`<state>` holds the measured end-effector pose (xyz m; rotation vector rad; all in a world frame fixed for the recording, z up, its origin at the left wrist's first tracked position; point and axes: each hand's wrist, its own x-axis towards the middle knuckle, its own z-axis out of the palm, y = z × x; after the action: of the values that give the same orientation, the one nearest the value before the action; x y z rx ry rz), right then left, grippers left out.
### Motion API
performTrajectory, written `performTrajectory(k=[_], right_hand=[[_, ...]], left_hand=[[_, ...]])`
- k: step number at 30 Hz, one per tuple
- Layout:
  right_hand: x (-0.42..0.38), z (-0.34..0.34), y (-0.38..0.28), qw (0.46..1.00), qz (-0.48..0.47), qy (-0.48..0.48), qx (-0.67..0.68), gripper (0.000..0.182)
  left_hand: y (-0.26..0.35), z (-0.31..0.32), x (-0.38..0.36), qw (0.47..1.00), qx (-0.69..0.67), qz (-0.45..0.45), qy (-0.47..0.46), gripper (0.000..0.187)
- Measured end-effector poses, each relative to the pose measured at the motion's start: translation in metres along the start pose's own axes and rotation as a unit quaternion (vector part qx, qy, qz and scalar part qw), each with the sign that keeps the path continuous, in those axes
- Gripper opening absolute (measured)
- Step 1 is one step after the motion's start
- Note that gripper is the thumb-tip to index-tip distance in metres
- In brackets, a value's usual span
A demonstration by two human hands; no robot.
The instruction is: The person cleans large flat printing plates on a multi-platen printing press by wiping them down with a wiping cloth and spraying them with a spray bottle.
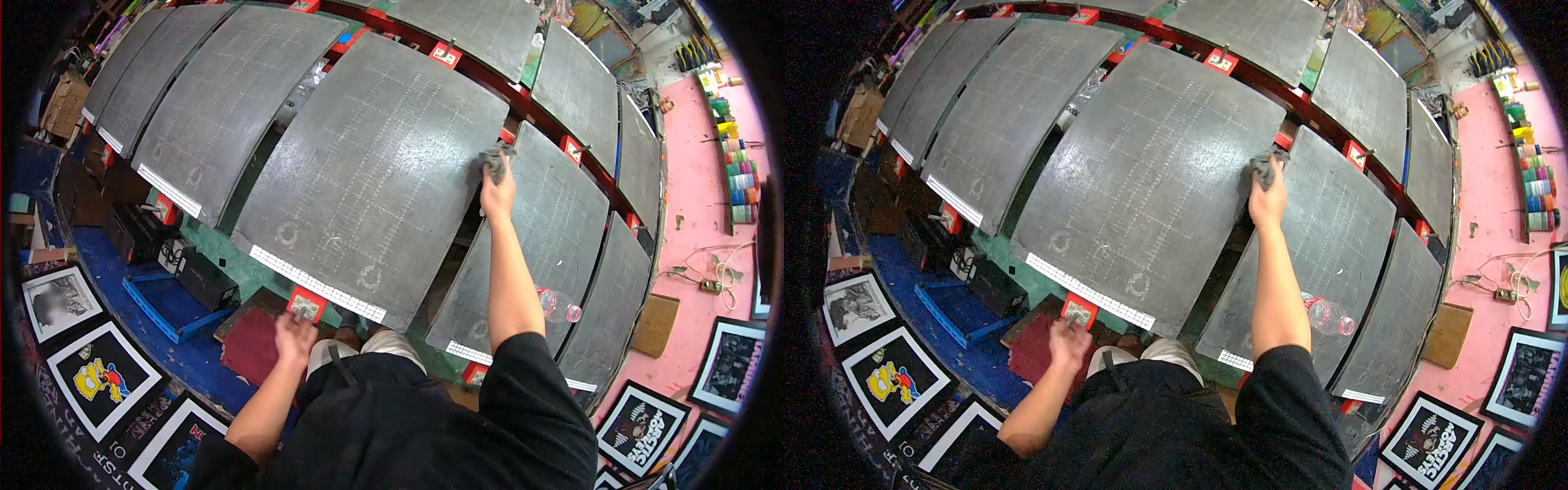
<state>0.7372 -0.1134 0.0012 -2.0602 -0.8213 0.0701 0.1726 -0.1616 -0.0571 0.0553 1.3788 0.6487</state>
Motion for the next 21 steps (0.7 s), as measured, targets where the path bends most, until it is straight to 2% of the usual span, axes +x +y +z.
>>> performTrajectory(k=[1,2,3,4,5,7,9,10,11,12,13,14,15,16,17,18,19,20,21], right_hand=[[-0.005,0.01,0.023,0.996,-0.059,-0.033,-0.056,0.048],[-0.018,0.009,0.019,0.981,-0.122,-0.11,-0.101,0.056],[-0.036,0.006,0.003,0.985,-0.112,-0.107,-0.072,0.062],[-0.056,0.005,0.0,0.979,-0.173,-0.091,-0.064,0.059],[-0.079,-0.001,-0.011,0.958,-0.224,-0.152,-0.094,0.061],[-0.148,-0.01,-0.059,0.916,-0.22,-0.323,-0.093,0.067],[-0.223,-0.01,-0.089,0.831,-0.254,-0.495,-0.003,0.073],[-0.256,-0.001,-0.099,0.784,-0.194,-0.563,0.176,0.073],[-0.282,0.001,-0.118,0.763,-0.138,-0.579,0.251,0.076],[-0.295,0.011,-0.129,0.749,-0.091,-0.55,0.357,0.065],[-0.295,0.007,-0.14,0.744,-0.089,-0.557,0.358,0.065],[-0.289,0.004,-0.157,0.8,0.096,-0.522,0.28,0.06],[-0.281,0.007,-0.167,0.82,0.277,-0.464,0.188,0.057],[-0.252,0.013,-0.149,0.792,0.326,-0.49,0.16,0.064],[-0.215,0.016,-0.121,0.815,0.181,-0.54,0.111,0.07],[-0.169,-0.002,-0.145,0.828,0.302,-0.409,0.234,0.074],[-0.143,0.001,-0.126,0.866,0.31,-0.28,0.276,0.071],[-0.11,0.005,-0.097,0.939,0.151,-0.204,0.233,0.067],[-0.076,0.004,-0.079,0.961,0.062,-0.192,0.19,0.059]], left_hand=[[-0.02,0.003,-0.002,0.995,0.023,-0.085,0.047,0.067],[-0.039,0.013,-0.009,0.99,0.025,-0.136,0.016,0.073],[-0.057,0.024,-0.014,0.983,0.02,-0.179,-0.032,0.079],[-0.078,0.027,-0.012,0.973,0.038,-0.201,-0.106,0.084],[-0.091,0.049,-0.022,0.967,0.011,-0.231,-0.11,0.085],[-0.102,0.097,-0.045,0.952,-0.074,-0.287,-0.083,0.084],[-0.135,0.099,-0.033,0.918,-0.162,-0.313,-0.183,0.082],[-0.151,0.107,-0.043,0.95,-0.091,-0.091,-0.284,0.084],[-0.157,0.106,-0.043,0.951,-0.095,-0.093,-0.281,0.084],[-0.163,0.105,-0.039,0.91,-0.183,-0.192,-0.319,0.084],[-0.168,0.105,-0.037,0.851,-0.268,-0.285,-0.35,0.084],[-0.168,0.108,-0.04,0.887,-0.167,-0.226,-0.366,0.082],[-0.172,0.111,-0.043,0.901,-0.194,-0.194,-0.338,0.081],[-0.163,0.118,-0.048,0.896,-0.255,-0.223,-0.287,0.081],[-0.149,0.128,-0.057,0.885,-0.316,-0.249,-0.233,0.082],[-0.141,0.134,-0.062,0.894,-0.299,-0.235,-0.239,0.083],[-0.135,0.138,-0.067,0.901,-0.281,-0.22,-0.245,0.085],[-0.13,0.141,-0.071,0.906,-0.277,-0.214,-0.238,0.088],[-0.128,0.142,-0.071,0.906,-0.283,-0.205,-0.239,0.088]])
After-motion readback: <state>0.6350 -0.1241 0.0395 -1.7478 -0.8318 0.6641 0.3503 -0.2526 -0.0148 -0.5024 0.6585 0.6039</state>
